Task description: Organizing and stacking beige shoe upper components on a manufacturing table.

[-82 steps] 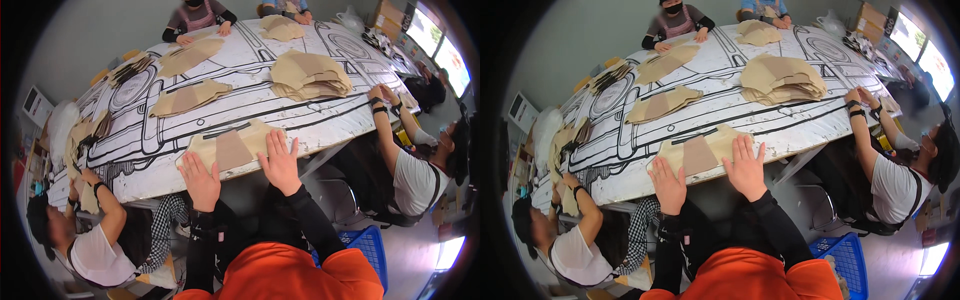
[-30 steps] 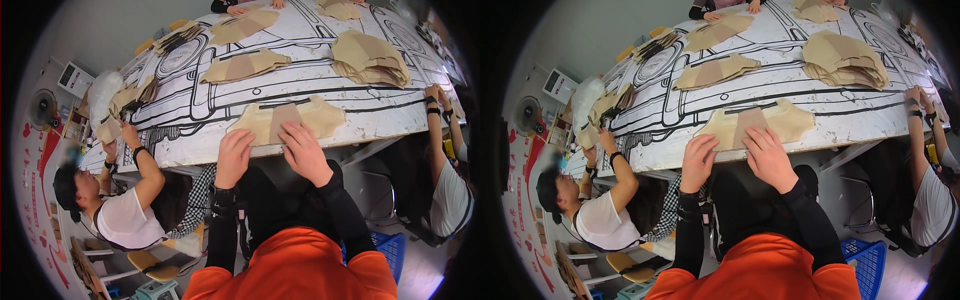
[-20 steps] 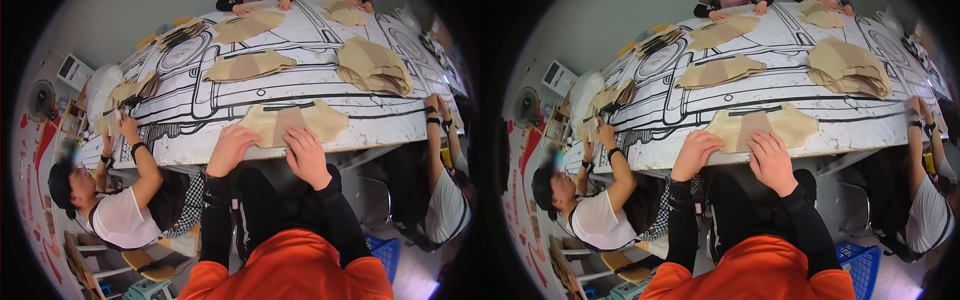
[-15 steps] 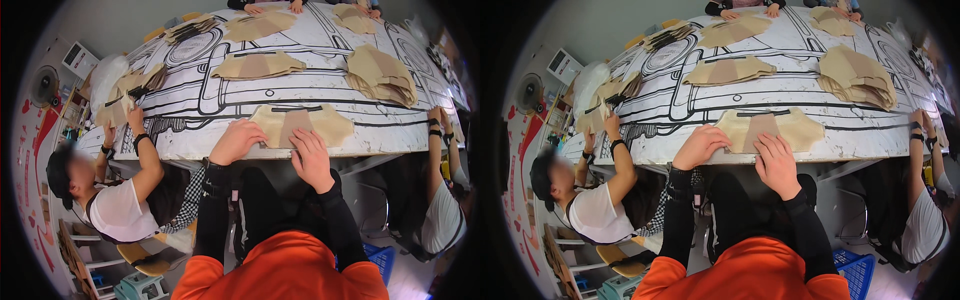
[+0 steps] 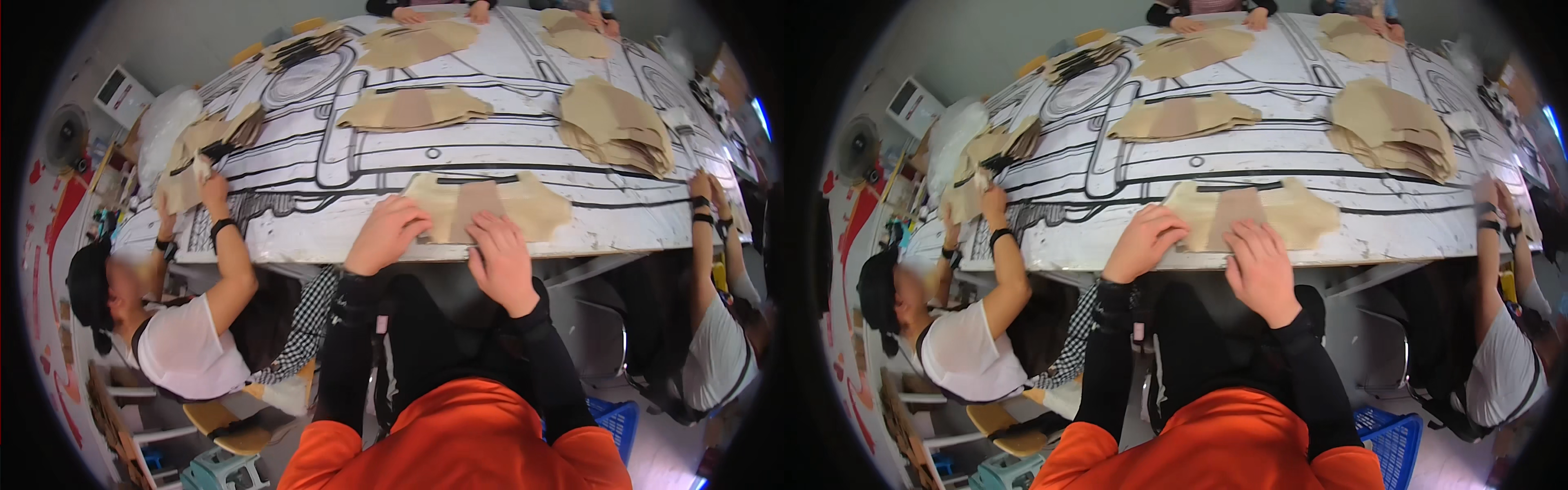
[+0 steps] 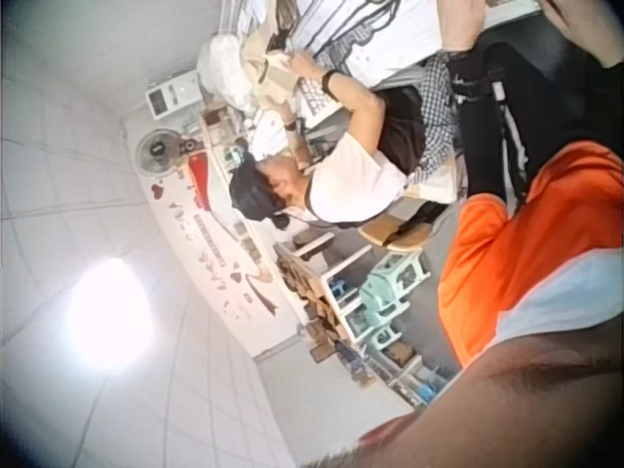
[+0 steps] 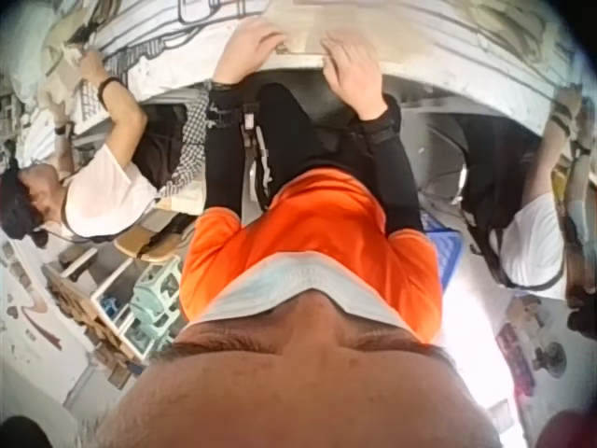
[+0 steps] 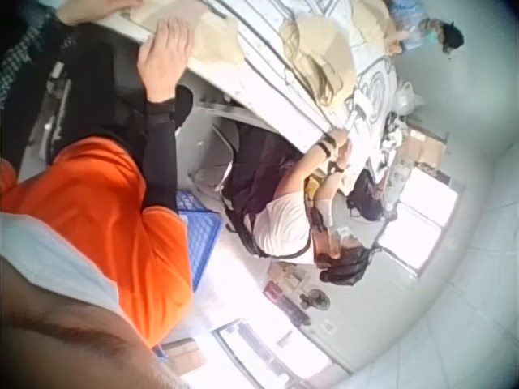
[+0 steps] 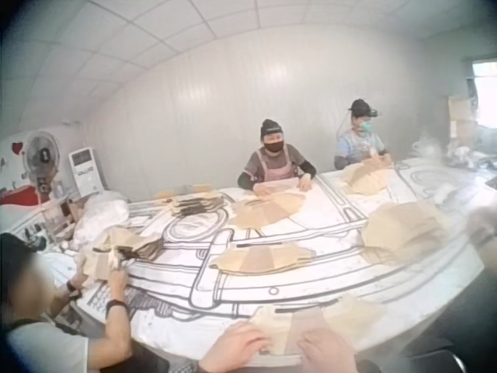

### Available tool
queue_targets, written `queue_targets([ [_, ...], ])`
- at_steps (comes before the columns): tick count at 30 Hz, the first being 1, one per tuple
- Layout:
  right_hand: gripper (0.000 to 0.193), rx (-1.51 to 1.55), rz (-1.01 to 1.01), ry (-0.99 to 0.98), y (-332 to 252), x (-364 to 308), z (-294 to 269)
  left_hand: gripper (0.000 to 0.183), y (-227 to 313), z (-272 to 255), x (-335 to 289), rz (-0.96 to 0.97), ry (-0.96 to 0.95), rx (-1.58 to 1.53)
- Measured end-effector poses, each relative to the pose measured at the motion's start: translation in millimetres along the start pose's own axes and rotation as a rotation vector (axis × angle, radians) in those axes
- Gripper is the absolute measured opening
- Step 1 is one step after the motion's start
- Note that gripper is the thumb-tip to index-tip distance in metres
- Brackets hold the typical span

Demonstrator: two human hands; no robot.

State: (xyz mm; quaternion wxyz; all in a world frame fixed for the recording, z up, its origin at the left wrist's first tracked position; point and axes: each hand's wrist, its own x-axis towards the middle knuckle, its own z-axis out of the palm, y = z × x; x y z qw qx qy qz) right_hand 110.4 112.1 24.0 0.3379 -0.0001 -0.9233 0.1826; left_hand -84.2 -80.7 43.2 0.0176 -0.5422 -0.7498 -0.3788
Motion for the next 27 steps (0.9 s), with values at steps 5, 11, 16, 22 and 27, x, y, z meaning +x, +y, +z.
queue_targets([
  [5, 0.041, 0.072, -0.02, 0.011, 3, -3, 6, 0.013, 20, 2, -7, -0.095, 0.048, 0.087],
  [11, 0.048, -0.006, -0.015, 0.037, 40, -4, -60, 0.021, 56, 26, -16, 0.008, 0.234, 0.217],
  [16, 0.048, -0.125, 0.012, -0.169, 82, -11, -102, 0.023, 87, 56, 7, 0.091, 0.212, 0.096],
  [22, 0.028, -0.006, -0.017, -0.203, 99, 3, -90, 0.025, 92, 93, 15, 0.096, 0.088, 0.057],
  [27, 0.014, -0.05, -0.043, -0.227, 105, 25, -73, 0.023, 90, 103, 16, 0.064, 0.145, 0.018],
])
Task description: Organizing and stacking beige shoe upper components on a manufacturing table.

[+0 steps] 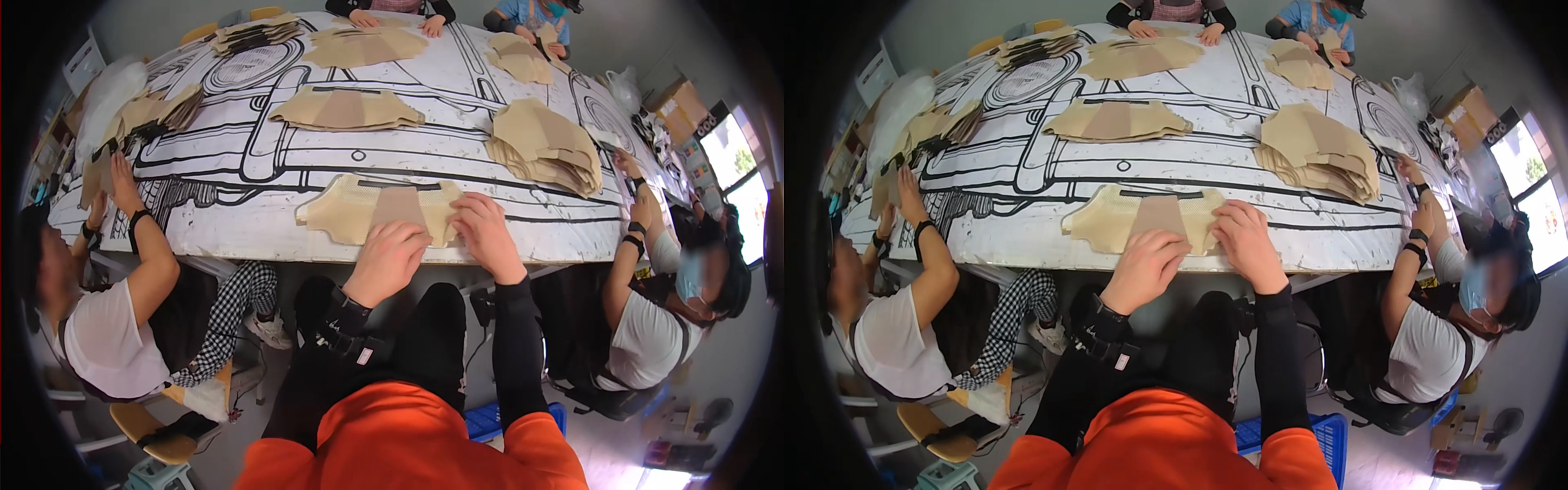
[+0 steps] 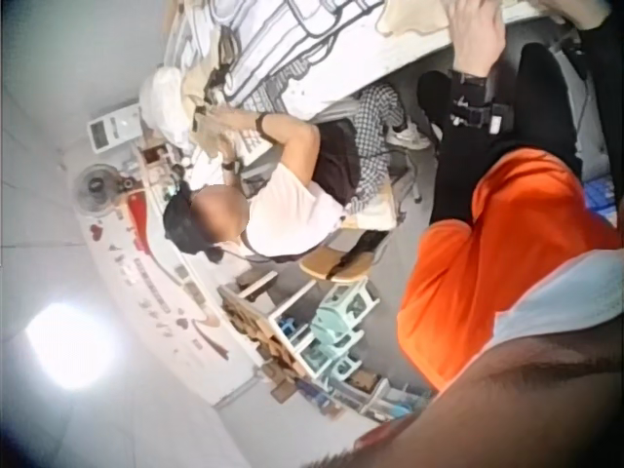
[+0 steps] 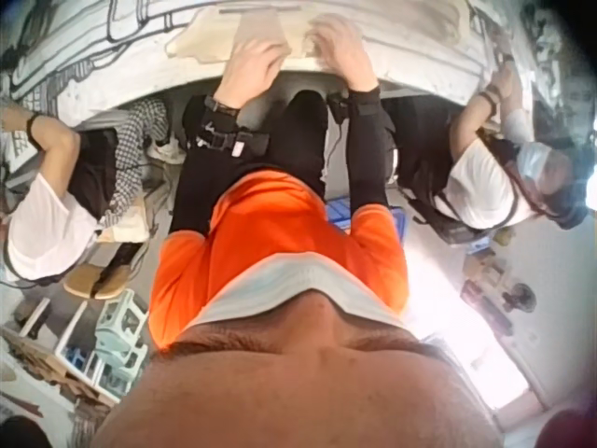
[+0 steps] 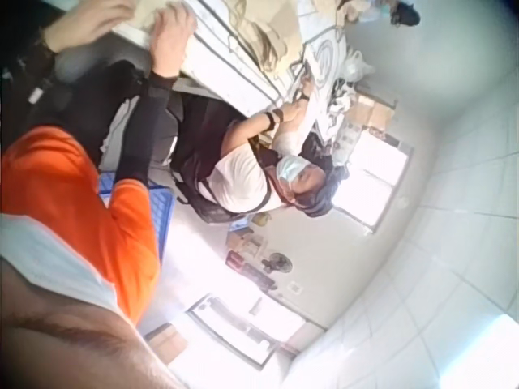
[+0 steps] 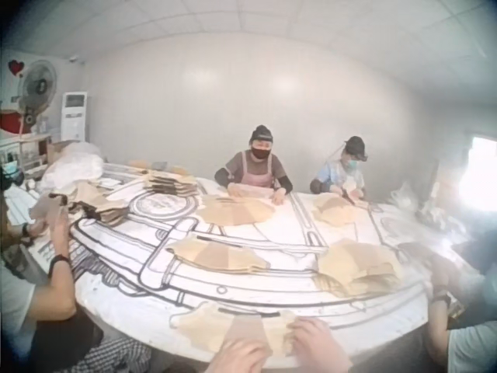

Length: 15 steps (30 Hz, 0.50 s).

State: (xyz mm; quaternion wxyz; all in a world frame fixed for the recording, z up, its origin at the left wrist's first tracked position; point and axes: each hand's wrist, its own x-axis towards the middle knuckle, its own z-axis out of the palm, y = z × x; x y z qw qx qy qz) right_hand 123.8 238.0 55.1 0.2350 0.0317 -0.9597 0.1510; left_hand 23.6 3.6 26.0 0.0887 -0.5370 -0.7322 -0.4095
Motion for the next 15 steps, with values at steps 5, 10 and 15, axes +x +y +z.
queue_targets([
  [5, 0.011, 0.03, 0.008, -0.004, 8, 6, 6, 0.023, 1, 4, 1, -0.004, 0.012, -0.005],
  [10, 0.013, 0.009, -0.008, -0.018, 8, 8, -1, 0.031, 4, 6, 2, -0.002, 0.006, 0.066],
  [15, 0.021, 0.08, 0.016, -0.023, 8, 1, -13, 0.045, 41, 24, 17, -0.096, -0.034, 0.273],
])
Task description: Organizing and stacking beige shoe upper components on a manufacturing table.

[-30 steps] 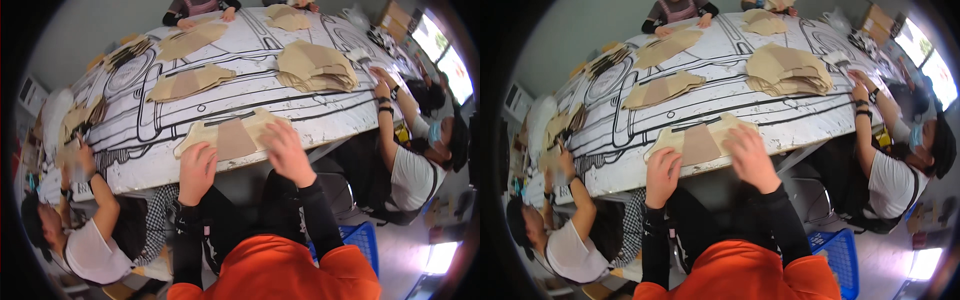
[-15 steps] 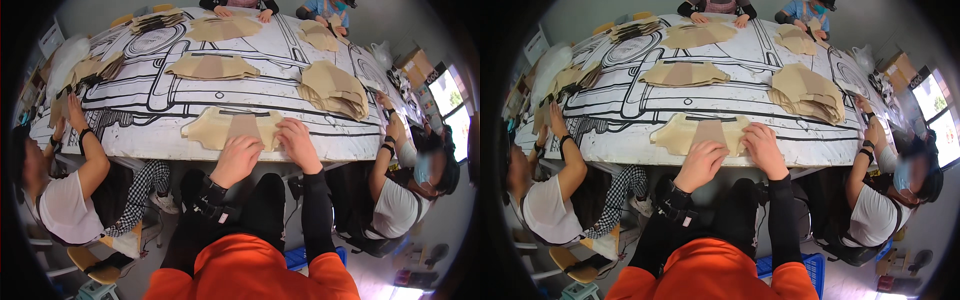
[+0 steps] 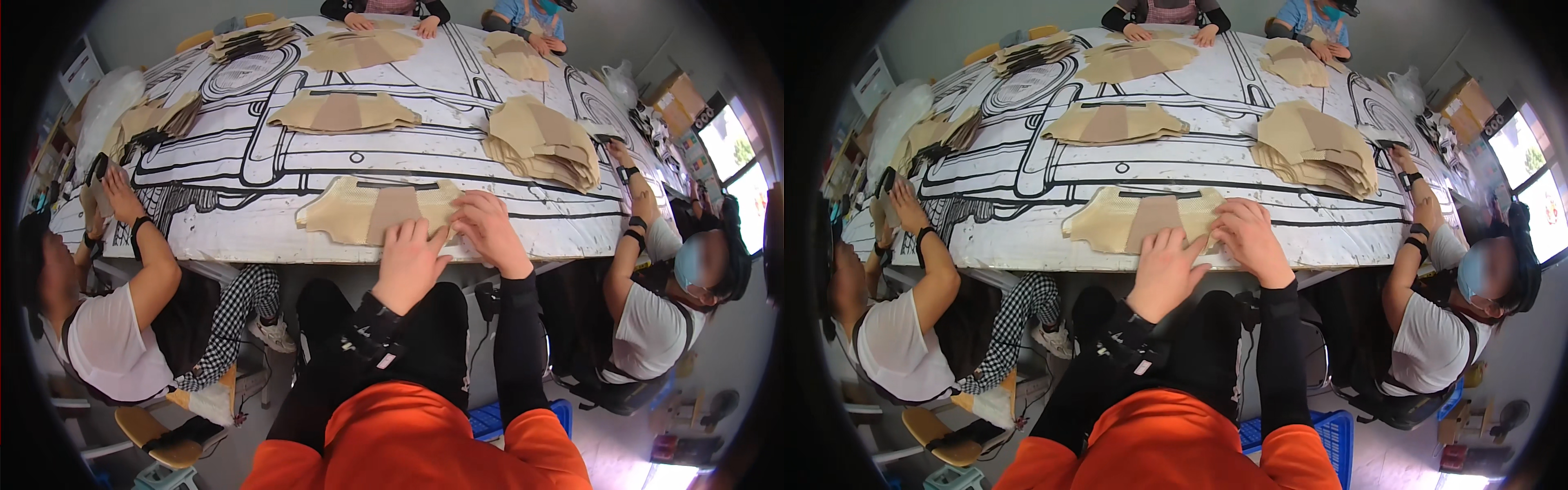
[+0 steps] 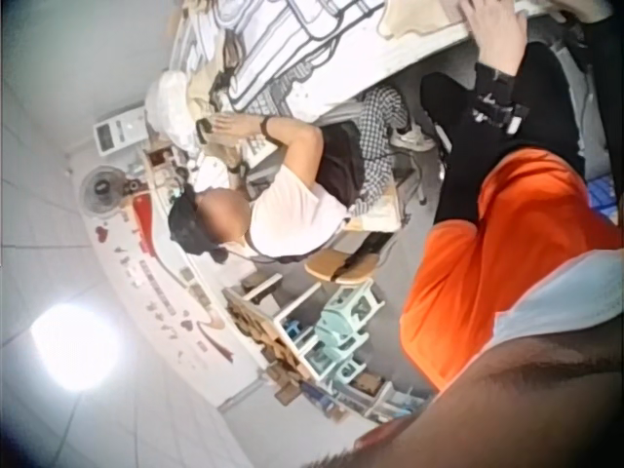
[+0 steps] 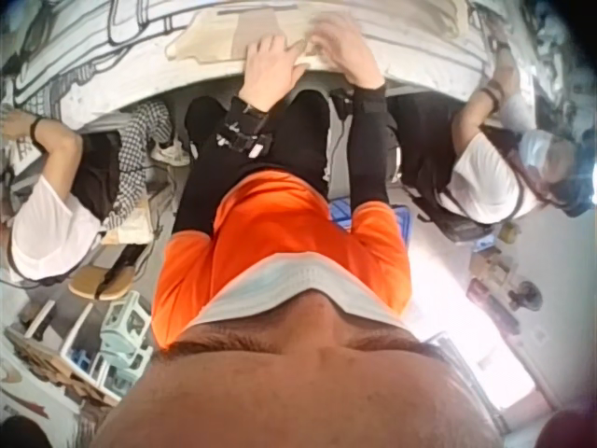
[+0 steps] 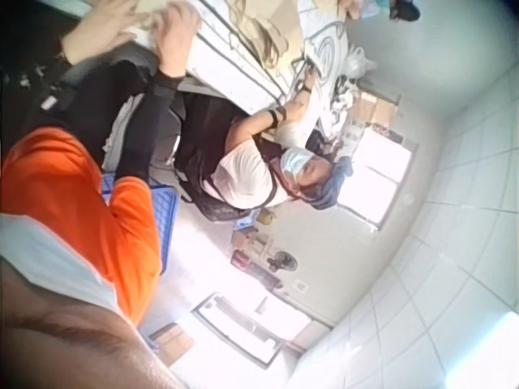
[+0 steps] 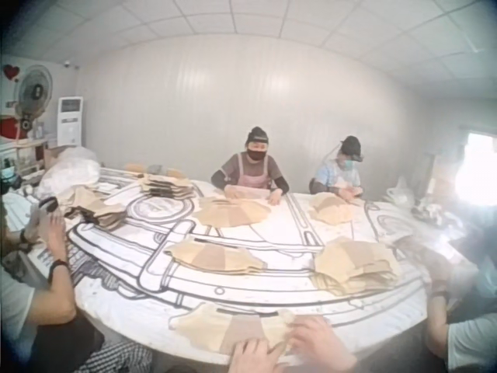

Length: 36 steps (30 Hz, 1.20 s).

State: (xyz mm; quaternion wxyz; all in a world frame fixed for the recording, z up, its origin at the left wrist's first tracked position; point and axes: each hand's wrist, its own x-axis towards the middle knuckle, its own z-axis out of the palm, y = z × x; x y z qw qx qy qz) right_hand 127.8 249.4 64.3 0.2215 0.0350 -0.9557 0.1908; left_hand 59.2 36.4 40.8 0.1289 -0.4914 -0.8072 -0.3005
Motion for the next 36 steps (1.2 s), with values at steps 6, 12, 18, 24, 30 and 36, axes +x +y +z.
queue_targets([
  [6, 0.025, -0.114, 0.09, 0.058, 6, -29, -3, 0.047, -1, 12, 4, -0.046, 0.022, 0.031],
  [12, 0.023, -0.233, 0.013, 0.172, 5, -19, 13, 0.045, -4, 13, 0, -0.043, -0.003, 0.059],
  [18, 0.018, -0.167, 0.056, 0.303, 16, -6, 13, 0.046, -11, 12, 10, -0.036, 0.003, 0.077],
  [24, 0.015, -0.143, 0.136, 0.295, 19, -4, 15, 0.047, -9, 16, 12, 0.001, -0.05, 0.105],
  [30, 0.023, -0.161, 0.222, 0.318, 18, -10, 19, 0.047, -7, 11, 9, -0.011, -0.071, 0.137],
  [36, 0.03, -0.14, 0.276, 0.327, 22, -18, 25, 0.046, -8, 10, 7, -0.022, -0.063, 0.14],
])
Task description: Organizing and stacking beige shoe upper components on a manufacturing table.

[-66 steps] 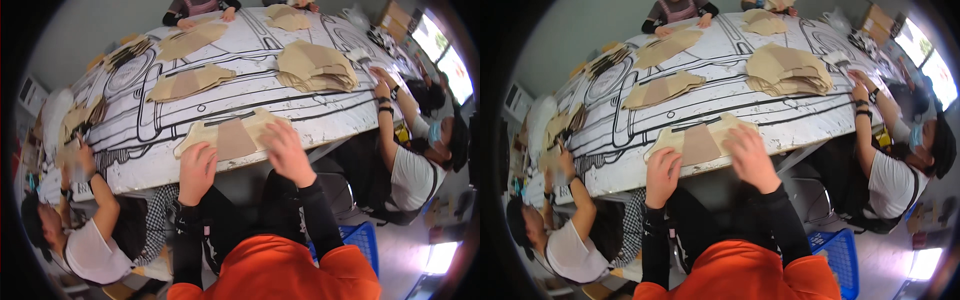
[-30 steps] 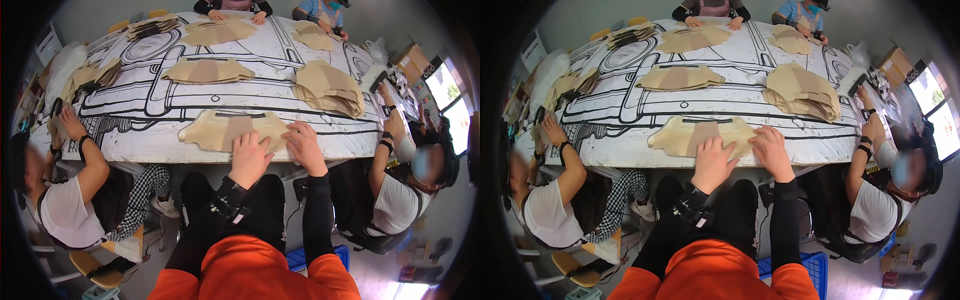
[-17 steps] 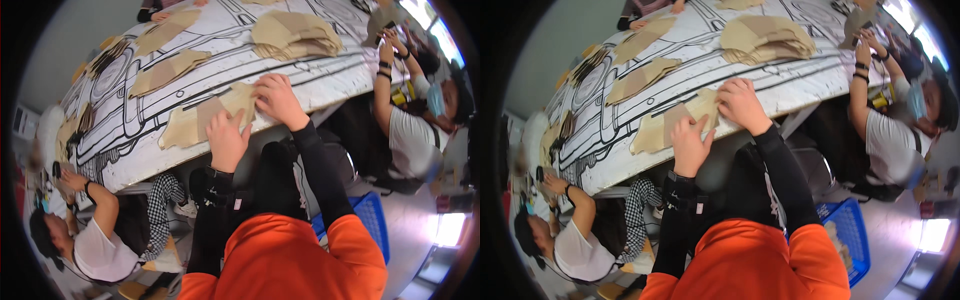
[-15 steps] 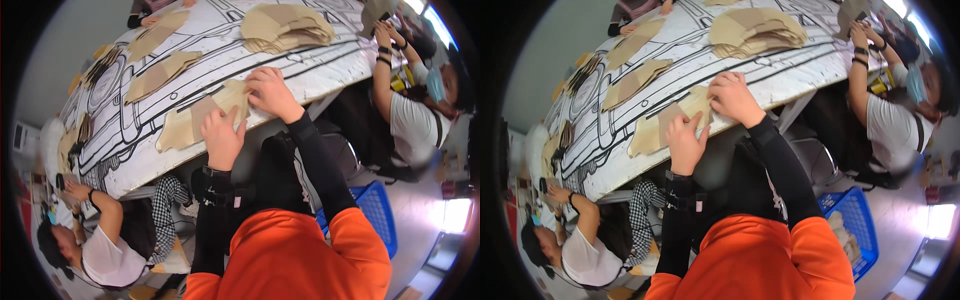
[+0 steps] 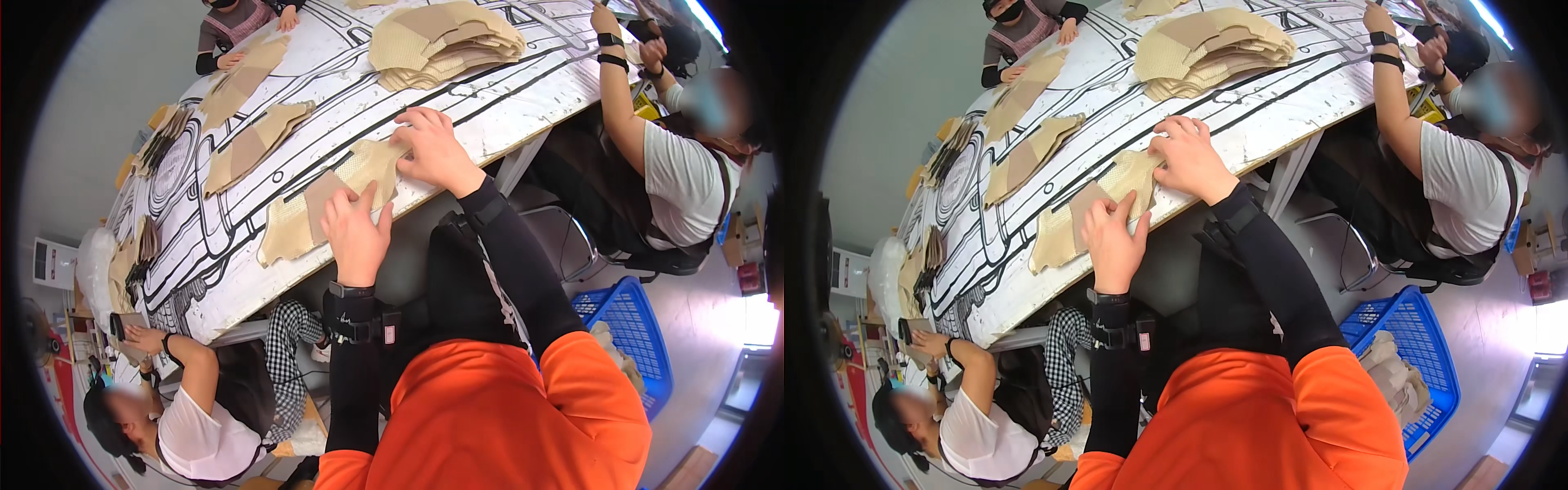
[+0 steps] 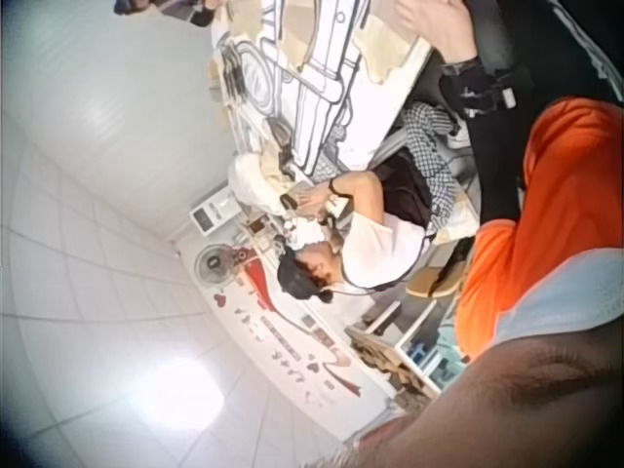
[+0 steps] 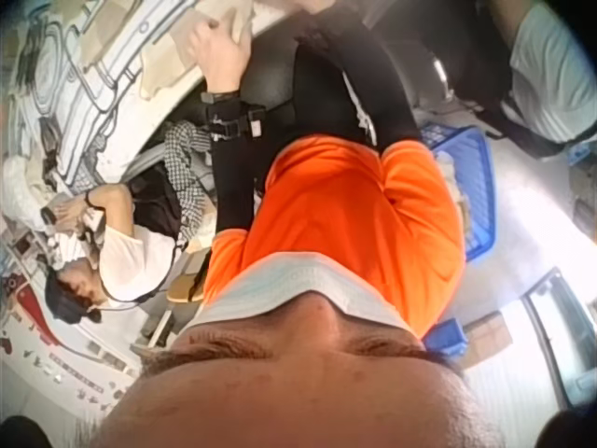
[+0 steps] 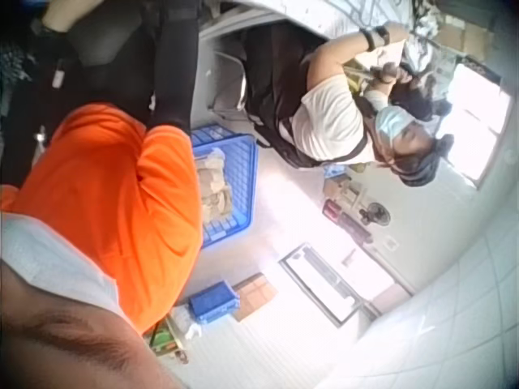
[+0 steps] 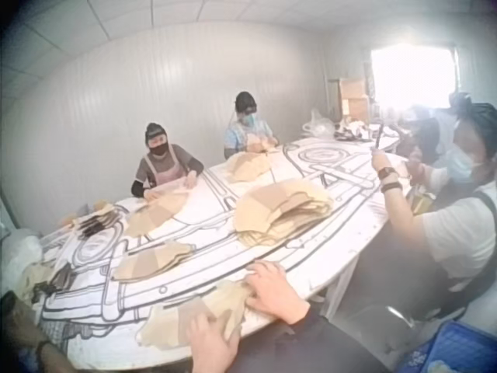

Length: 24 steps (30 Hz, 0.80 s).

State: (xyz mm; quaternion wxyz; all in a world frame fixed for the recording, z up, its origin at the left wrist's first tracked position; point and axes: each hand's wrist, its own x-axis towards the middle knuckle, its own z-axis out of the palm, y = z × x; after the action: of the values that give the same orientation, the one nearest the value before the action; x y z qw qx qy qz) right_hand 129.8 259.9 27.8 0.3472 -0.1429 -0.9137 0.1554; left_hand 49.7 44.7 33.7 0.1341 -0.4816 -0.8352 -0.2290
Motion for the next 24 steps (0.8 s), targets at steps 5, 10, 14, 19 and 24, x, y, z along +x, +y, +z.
queue_targets([
  [5, 0.026, 0.0, 0.042, 0.01, 7, -1, -7, 0.045, 1, 0, 1, 0.004, -0.003, -0.009],
  [10, 0.018, 0.033, 0.062, 0.056, 17, -8, -15, 0.045, 4, 1, 1, -0.007, -0.004, -0.023],
  [14, 0.017, 0.053, 0.085, 0.159, 32, -17, -23, 0.045, 8, 3, 3, 0.005, 0.01, -0.03],
  [19, 0.023, 0.116, 0.157, 0.344, -2, -33, -29, 0.047, -1, -3, -7, -0.002, 0.047, -0.053],
  [24, 0.019, 0.295, 0.045, 0.16, -58, -51, -13, 0.046, -9, -6, -23, 0.028, 0.058, -0.193],
])
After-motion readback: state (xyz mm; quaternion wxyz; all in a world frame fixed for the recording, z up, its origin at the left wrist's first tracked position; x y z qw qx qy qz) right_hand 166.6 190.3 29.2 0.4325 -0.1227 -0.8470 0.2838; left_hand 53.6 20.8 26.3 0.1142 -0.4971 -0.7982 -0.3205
